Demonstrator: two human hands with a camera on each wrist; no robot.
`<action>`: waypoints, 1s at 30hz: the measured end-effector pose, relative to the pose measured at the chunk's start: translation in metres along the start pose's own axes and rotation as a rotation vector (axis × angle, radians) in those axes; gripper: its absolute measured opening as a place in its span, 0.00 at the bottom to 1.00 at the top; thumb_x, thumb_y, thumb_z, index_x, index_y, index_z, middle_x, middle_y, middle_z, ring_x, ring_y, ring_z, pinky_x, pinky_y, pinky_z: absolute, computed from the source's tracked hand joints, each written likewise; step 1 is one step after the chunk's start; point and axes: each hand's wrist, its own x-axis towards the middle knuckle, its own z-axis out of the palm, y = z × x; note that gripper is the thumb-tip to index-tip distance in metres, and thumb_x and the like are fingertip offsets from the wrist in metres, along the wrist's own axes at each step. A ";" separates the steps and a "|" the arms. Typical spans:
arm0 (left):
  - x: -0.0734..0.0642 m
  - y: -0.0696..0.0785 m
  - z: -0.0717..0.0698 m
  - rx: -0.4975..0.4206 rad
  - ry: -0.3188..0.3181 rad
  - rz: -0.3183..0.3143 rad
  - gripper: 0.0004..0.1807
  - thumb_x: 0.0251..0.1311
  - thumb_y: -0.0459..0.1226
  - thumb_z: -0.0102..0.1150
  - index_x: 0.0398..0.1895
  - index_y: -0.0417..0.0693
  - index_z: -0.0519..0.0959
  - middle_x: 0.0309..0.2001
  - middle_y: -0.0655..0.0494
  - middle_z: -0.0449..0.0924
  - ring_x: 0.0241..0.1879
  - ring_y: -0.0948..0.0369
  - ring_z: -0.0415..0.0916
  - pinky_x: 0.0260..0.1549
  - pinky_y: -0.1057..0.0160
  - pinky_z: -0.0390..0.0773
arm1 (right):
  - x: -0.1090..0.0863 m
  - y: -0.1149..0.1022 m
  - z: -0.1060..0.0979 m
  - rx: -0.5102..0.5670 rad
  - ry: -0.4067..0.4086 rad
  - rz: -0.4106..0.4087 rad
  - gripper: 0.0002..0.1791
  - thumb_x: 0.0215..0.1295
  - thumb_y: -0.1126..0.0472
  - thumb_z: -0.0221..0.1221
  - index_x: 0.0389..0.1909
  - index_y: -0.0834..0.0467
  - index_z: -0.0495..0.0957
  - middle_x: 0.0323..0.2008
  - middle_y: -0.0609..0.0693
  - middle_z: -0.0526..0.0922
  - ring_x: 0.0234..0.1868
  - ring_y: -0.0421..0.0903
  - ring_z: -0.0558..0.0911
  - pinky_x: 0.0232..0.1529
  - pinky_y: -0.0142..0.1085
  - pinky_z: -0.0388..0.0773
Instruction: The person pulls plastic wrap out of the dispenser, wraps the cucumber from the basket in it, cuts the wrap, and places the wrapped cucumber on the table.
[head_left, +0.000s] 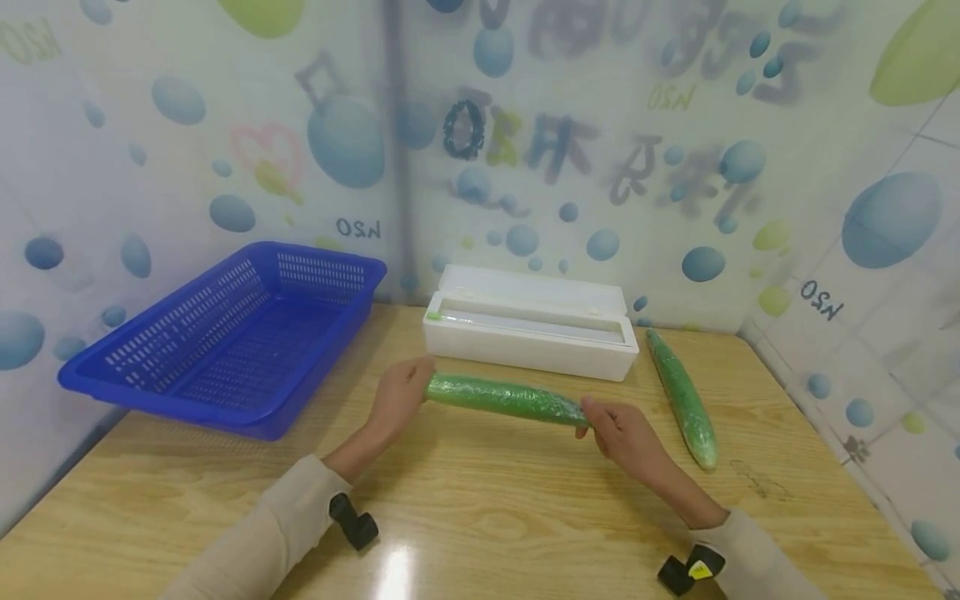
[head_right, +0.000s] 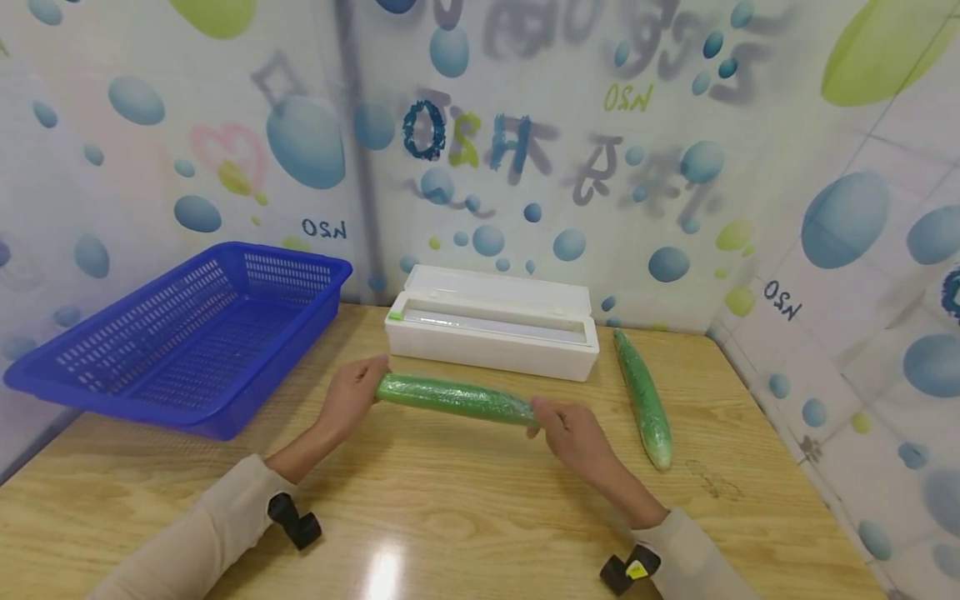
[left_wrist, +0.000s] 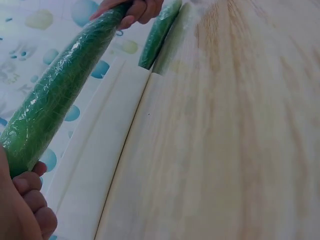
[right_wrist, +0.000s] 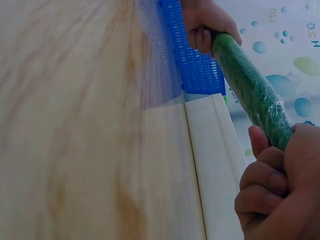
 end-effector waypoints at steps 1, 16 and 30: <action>0.000 0.000 0.000 0.009 0.000 0.025 0.24 0.71 0.45 0.43 0.14 0.49 0.64 0.13 0.59 0.58 0.16 0.61 0.57 0.19 0.62 0.63 | 0.000 0.000 0.000 0.006 -0.007 0.005 0.26 0.78 0.54 0.40 0.27 0.61 0.82 0.05 0.42 0.62 0.08 0.37 0.57 0.09 0.34 0.59; 0.006 0.000 -0.005 0.168 0.006 -0.082 0.26 0.72 0.43 0.42 0.12 0.48 0.66 0.11 0.58 0.60 0.14 0.61 0.55 0.15 0.62 0.59 | 0.000 0.000 0.001 -0.135 0.071 -0.217 0.07 0.74 0.64 0.48 0.47 0.58 0.72 0.19 0.44 0.66 0.17 0.34 0.61 0.18 0.31 0.64; 0.007 0.007 -0.006 0.155 0.058 -0.038 0.27 0.73 0.44 0.39 0.19 0.42 0.77 0.13 0.57 0.64 0.15 0.60 0.60 0.17 0.62 0.63 | -0.001 0.000 -0.001 -0.109 0.010 -0.140 0.08 0.75 0.62 0.47 0.48 0.58 0.72 0.19 0.42 0.64 0.19 0.36 0.61 0.21 0.33 0.64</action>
